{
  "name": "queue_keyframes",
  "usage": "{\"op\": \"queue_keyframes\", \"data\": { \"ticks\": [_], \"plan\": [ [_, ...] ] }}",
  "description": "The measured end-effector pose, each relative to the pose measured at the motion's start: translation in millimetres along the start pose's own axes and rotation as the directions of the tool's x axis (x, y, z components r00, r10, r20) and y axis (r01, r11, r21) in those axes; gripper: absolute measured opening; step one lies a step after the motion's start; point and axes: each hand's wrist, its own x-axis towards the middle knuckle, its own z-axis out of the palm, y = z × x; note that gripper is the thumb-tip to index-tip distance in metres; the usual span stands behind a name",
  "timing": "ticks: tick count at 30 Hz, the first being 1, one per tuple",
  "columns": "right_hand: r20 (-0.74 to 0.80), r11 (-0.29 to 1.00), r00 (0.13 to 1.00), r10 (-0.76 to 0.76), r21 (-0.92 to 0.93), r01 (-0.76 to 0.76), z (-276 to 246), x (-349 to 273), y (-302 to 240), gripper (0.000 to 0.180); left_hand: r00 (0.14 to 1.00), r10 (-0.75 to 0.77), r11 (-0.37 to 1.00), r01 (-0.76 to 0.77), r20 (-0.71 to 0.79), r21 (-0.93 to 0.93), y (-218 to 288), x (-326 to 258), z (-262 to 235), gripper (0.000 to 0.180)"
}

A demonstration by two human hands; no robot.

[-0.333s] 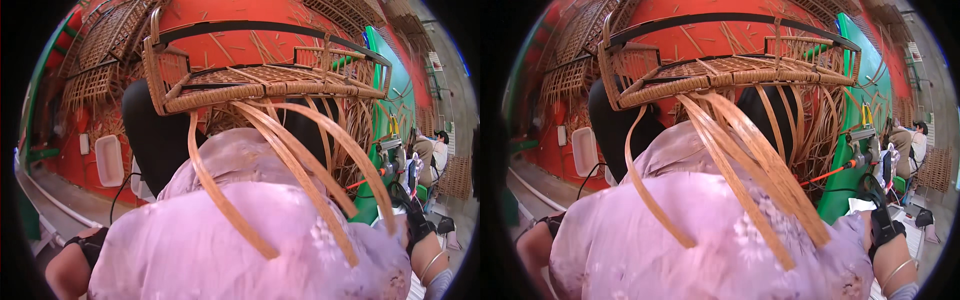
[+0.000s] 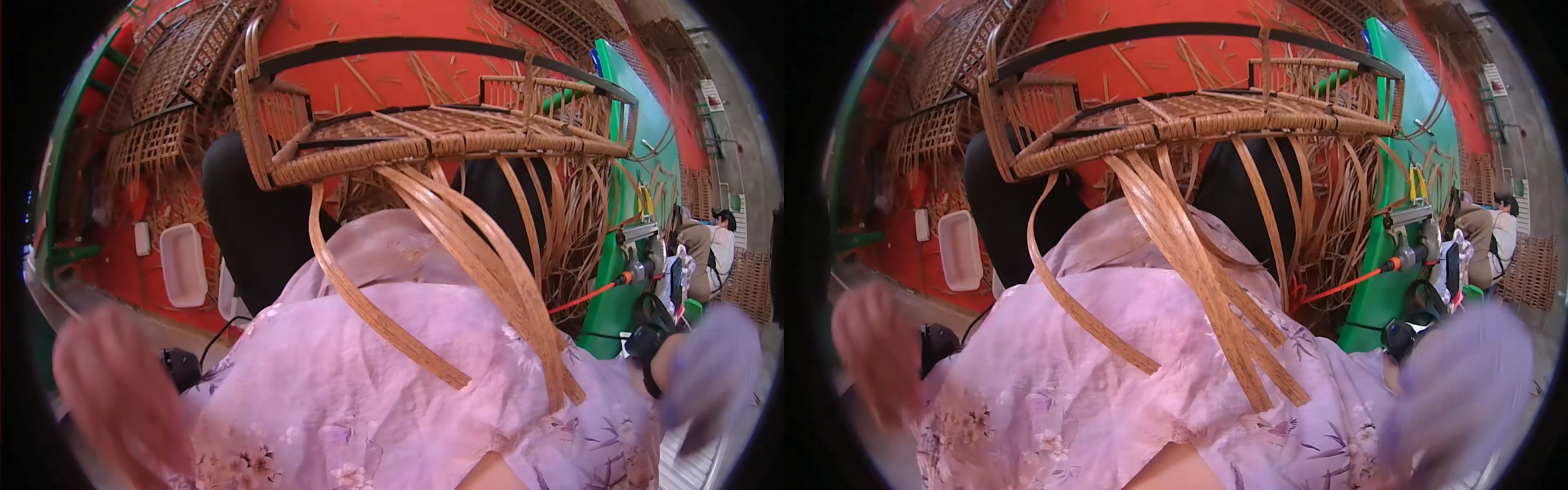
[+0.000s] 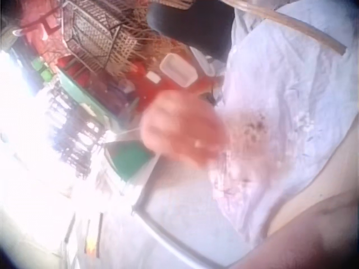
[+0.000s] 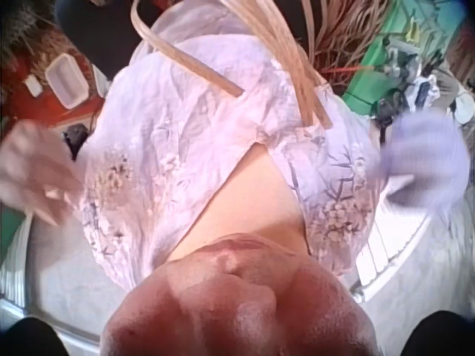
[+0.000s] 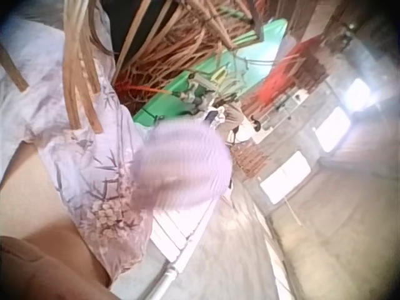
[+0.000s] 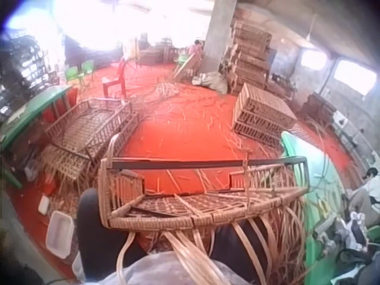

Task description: Weaving and securing wicker strips onto a furniture frame using a pneumatic nail gun and pliers.

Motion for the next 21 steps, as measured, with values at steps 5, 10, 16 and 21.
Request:
{"op": "queue_keyframes", "data": {
  "ticks": [5, 10, 16, 21],
  "plan": [
    [-0.884, -0.933, 0.411, -0.221, 0.315, 0.176, -39, 23, -101, 0.025, 0.311, -0.302, 0.708, 0.706, -0.901, 0.007, -73, -9, -39, 0.027],
    [-0.910, -0.944, 0.411, -0.046, 0.174, 0.280, -74, -23, -170, 0.033, 0.313, -0.376, 0.623, 0.782, -0.872, 0.012, -124, -5, -30, 0.031],
    [-0.942, -0.871, 0.334, 0.024, 0.144, 0.469, -88, -64, -222, 0.043, 0.427, -0.434, 0.627, 0.776, -0.793, 0.075, -149, -1, -11, 0.027],
    [-0.952, -0.828, 0.308, 0.005, 0.168, 0.534, -85, -59, -235, 0.048, 0.441, -0.459, 0.668, 0.744, -0.771, 0.027, -133, 16, 18, 0.023]
  ]
}}
